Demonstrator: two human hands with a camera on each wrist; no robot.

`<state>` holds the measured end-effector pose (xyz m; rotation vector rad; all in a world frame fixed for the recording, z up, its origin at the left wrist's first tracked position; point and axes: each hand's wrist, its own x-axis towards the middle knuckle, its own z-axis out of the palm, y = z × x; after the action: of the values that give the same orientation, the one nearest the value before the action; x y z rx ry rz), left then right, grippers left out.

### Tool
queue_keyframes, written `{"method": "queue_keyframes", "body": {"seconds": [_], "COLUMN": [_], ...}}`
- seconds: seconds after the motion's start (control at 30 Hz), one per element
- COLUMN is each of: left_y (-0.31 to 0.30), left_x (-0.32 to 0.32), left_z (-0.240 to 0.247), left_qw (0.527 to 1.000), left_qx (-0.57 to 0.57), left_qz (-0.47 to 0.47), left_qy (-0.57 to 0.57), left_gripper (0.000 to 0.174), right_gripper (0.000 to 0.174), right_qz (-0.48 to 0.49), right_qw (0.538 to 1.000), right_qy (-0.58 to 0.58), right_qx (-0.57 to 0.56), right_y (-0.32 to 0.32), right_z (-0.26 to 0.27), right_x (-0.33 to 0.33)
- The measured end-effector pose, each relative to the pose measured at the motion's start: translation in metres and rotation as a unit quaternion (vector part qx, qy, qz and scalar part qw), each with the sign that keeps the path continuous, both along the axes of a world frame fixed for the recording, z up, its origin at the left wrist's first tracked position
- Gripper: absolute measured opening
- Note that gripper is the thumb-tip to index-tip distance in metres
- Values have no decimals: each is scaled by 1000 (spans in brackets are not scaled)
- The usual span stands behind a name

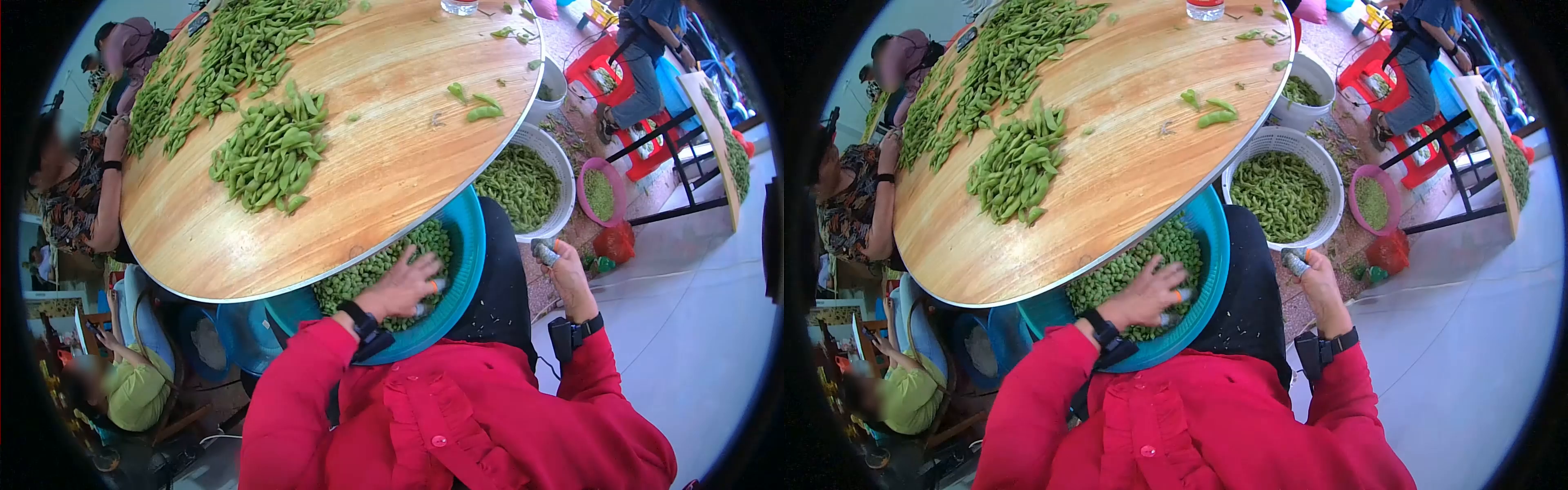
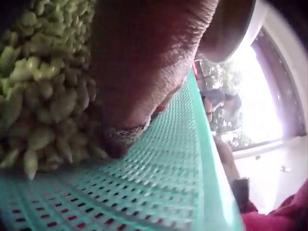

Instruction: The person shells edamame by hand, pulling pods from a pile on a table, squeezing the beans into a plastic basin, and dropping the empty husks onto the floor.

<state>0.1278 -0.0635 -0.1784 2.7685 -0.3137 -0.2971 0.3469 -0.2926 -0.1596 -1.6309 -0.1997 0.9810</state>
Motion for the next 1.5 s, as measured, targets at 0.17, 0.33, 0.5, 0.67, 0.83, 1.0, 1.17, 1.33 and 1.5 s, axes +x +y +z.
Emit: {"method": "queue_keyframes", "body": {"seconds": [0.17, 0.33, 0.5, 0.67, 0.83, 1.0, 1.17, 1.33, 1.5], "left_y": [23, 48, 55, 56, 51, 35, 36, 54, 55], "left_x": [7, -11, -40, -35, -11, -21, -70, -93, -85], "left_z": [-32, -19, 3, -29, -68, -38, -4, 6, 16], "left_qw": [998, 977, 958, 905, 906, 959, 887, 888, 878], "left_qx": [27, -89, -38, 17, -102, -76, -169, -84, -74], "left_qz": [54, 188, 266, 425, 411, 264, 426, 447, 472], "left_qy": [6, 56, 104, -10, 4, 70, 60, 71, 8], "left_gripper": [40, 23, 27, 35, 31, 31, 29, 40, 39], "right_gripper": [11, 12, 13, 9, 9, 8, 9, 7, 7], "right_qz": [-8, -16, -11, -7, -15, -19, 20, 11, 11], "right_qw": [1000, 1000, 1000, 1000, 1000, 1000, 1000, 999, 1000], "right_qy": [19, 13, 10, 18, 4, 6, 6, 26, 21], "right_qx": [20, 4, -5, -8, -10, -18, -3, 25, 20], "right_y": [1, -5, 2, 5, 4, 6, 9, 21, 19], "right_z": [10, -4, -7, -2, -4, 1, -10, 0, 8], "right_x": [-6, -5, -7, -5, -7, -9, -6, -14, -15]}}
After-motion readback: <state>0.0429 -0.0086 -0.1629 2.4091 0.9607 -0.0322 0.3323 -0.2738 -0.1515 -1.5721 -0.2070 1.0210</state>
